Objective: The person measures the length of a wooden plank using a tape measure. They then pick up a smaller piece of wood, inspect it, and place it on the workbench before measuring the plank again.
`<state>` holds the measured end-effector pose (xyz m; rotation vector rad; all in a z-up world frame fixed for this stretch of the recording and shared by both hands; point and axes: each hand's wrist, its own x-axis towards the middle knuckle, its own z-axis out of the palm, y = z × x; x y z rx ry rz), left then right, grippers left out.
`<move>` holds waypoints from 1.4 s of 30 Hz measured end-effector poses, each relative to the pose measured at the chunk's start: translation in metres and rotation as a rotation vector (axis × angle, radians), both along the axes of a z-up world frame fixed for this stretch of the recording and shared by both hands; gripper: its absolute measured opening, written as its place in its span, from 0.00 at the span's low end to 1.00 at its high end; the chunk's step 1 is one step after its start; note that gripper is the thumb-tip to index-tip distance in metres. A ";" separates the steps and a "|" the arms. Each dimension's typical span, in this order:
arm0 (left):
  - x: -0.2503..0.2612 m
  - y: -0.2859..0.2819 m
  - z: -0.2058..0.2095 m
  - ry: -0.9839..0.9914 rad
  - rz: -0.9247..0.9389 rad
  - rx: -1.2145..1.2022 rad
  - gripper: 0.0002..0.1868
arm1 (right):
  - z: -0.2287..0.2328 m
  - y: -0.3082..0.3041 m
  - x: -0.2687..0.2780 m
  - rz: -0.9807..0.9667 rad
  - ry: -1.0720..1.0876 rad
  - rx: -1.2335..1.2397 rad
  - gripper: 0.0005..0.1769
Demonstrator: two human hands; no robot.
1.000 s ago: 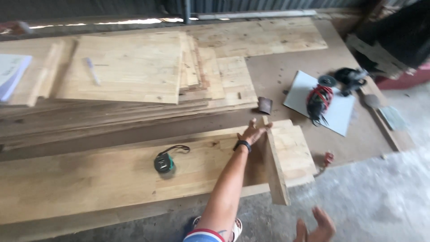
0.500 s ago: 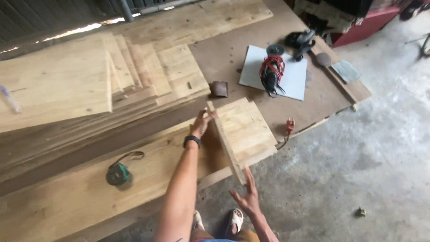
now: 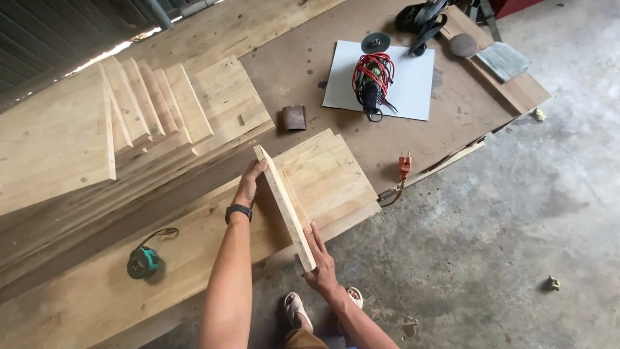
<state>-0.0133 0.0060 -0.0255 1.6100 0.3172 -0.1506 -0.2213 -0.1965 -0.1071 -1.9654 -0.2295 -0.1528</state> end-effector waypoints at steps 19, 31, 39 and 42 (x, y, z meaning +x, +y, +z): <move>0.000 -0.008 0.021 0.255 0.035 0.093 0.52 | -0.005 -0.003 0.001 0.051 -0.036 0.000 0.40; 0.006 -0.002 -0.001 -0.026 0.007 -0.026 0.27 | -0.006 -0.001 0.003 0.043 -0.025 -0.003 0.38; 0.002 -0.006 0.004 0.007 0.026 -0.029 0.23 | -0.008 -0.001 0.003 0.042 -0.002 -0.010 0.39; -0.002 -0.010 0.016 0.042 0.035 -0.016 0.26 | -0.007 -0.002 0.003 0.055 0.002 -0.015 0.39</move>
